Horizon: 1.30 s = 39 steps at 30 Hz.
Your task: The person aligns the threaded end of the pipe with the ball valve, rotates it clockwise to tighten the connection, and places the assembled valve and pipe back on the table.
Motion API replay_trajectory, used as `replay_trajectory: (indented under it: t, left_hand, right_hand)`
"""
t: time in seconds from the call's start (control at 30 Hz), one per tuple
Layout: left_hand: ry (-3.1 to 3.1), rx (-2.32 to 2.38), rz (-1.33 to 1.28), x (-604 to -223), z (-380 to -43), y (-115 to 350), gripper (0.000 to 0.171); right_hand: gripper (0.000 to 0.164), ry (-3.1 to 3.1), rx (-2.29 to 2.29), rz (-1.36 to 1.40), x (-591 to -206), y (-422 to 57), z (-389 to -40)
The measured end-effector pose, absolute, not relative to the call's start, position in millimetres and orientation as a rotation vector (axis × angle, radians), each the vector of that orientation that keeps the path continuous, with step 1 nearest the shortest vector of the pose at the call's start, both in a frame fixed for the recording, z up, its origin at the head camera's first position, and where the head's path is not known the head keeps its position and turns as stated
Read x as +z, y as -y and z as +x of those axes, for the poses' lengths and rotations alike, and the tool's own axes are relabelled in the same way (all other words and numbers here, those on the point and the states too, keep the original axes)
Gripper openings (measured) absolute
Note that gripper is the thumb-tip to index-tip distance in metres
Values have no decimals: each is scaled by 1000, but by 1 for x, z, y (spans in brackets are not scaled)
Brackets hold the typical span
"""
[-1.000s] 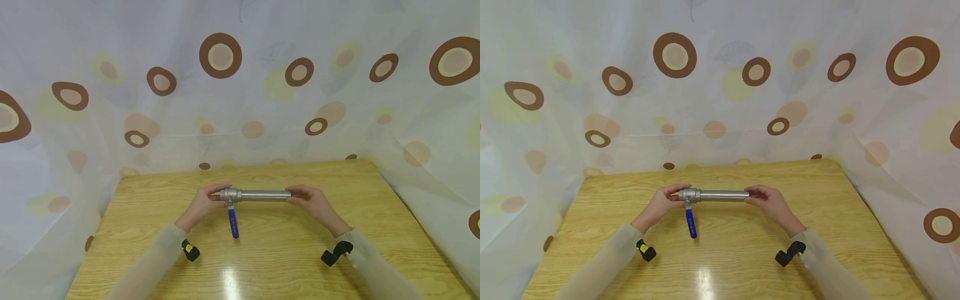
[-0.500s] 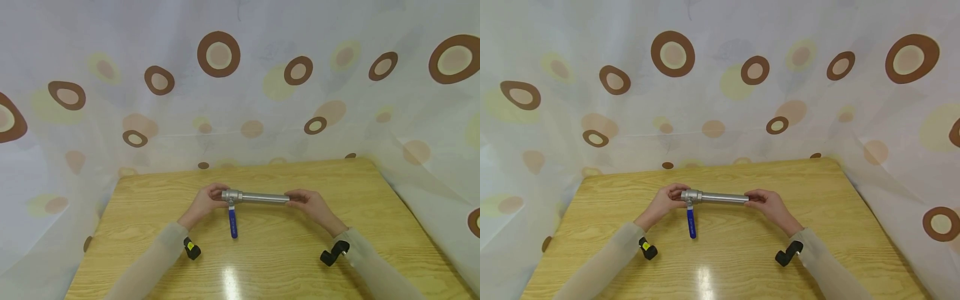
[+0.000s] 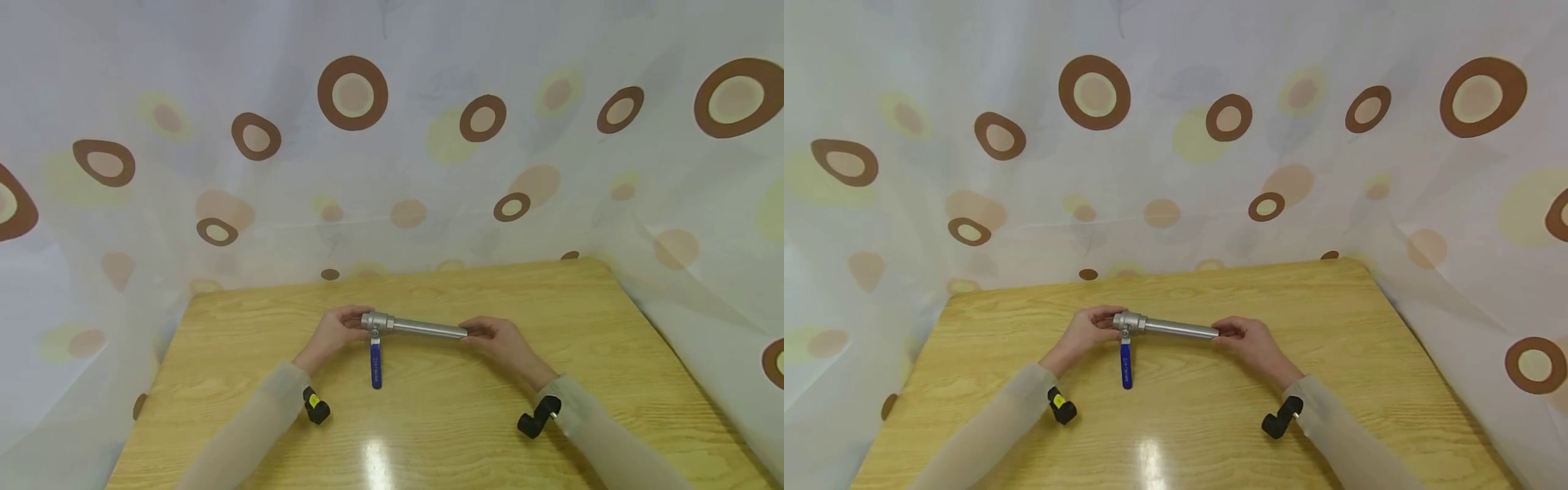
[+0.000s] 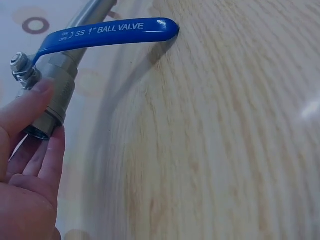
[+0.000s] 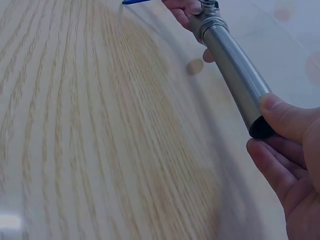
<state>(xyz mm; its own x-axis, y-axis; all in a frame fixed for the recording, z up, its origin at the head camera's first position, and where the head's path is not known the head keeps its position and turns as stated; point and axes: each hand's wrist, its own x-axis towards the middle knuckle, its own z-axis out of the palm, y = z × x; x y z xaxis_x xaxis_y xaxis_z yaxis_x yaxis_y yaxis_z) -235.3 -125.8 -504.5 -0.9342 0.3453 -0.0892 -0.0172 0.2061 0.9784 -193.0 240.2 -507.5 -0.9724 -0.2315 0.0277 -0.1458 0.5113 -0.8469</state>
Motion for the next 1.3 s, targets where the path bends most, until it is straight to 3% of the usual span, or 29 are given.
replay_trajectory:
  t: [1.3]
  left_hand:
    - [-2200, 1682, 346, -524, -244, 136, 48]
  right_hand:
    - [29, -2690, -1303, -344, -519, -231, -190]
